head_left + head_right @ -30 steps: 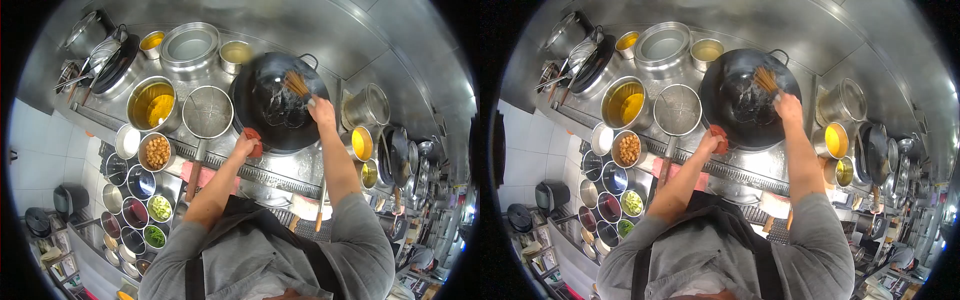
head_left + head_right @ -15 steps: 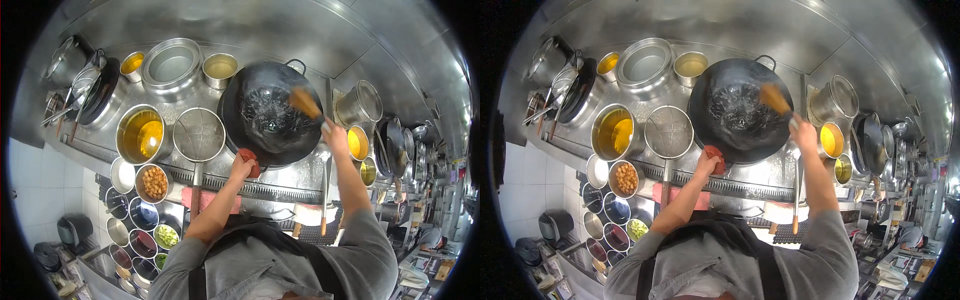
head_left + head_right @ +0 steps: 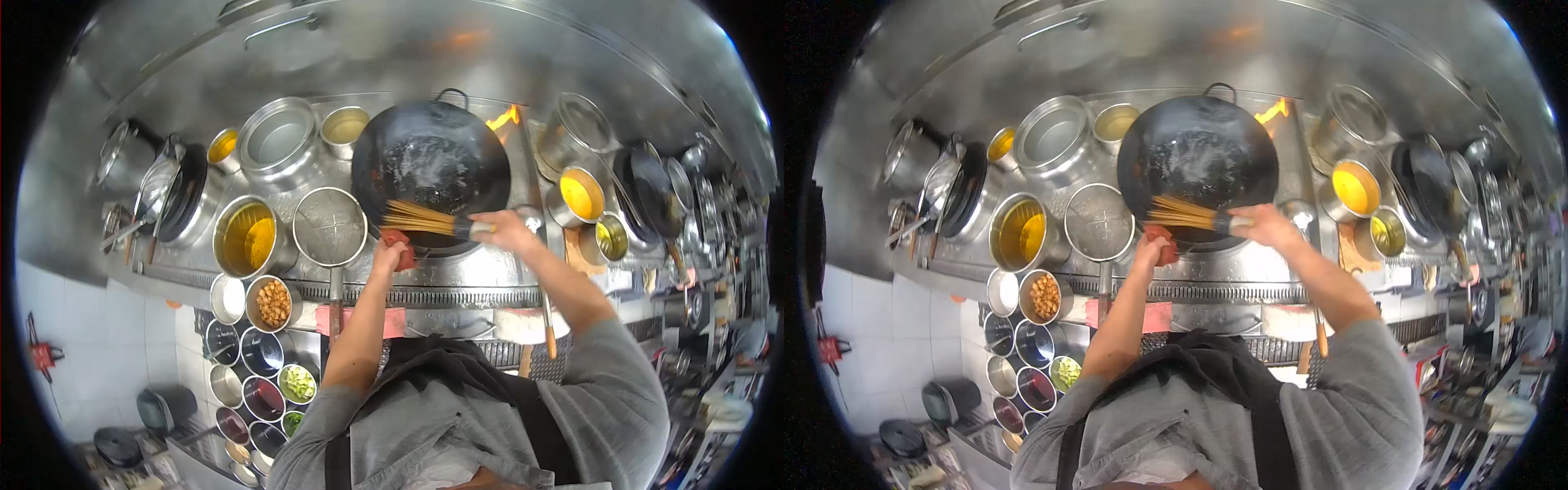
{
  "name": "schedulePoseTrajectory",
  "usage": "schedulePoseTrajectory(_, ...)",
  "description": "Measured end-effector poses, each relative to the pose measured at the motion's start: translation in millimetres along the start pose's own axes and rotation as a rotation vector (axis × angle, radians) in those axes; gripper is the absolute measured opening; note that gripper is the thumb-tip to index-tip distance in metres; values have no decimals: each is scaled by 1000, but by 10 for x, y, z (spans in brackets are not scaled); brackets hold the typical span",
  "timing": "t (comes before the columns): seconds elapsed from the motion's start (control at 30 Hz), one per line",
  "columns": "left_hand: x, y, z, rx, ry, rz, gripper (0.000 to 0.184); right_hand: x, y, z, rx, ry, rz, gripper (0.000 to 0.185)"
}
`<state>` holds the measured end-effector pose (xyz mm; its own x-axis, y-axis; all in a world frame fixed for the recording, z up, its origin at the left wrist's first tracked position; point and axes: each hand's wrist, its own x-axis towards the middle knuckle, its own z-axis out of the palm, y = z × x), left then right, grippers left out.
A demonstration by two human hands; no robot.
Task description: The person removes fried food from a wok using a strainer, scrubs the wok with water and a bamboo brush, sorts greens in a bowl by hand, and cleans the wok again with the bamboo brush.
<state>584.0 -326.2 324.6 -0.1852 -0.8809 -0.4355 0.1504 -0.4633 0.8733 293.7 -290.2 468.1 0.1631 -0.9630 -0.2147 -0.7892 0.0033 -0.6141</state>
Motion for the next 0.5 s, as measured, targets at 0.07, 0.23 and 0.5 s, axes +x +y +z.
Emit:
schedulePoseTrajectory(0.07, -25, 9, 32, 74, 32, 15, 31, -262, 544, -365, -255, 92, -57, 51)
schedulePoseTrajectory(0.23, -221, 142, 206, 101, 47, -91, 28, -834, 888, -1003, -145, 571, 211, 50)
schedulePoseTrajectory(0.5, -697, 188, 513, -117, 181, 12, 18, -1507, 1236, 218, 887, 456, 310, 56)
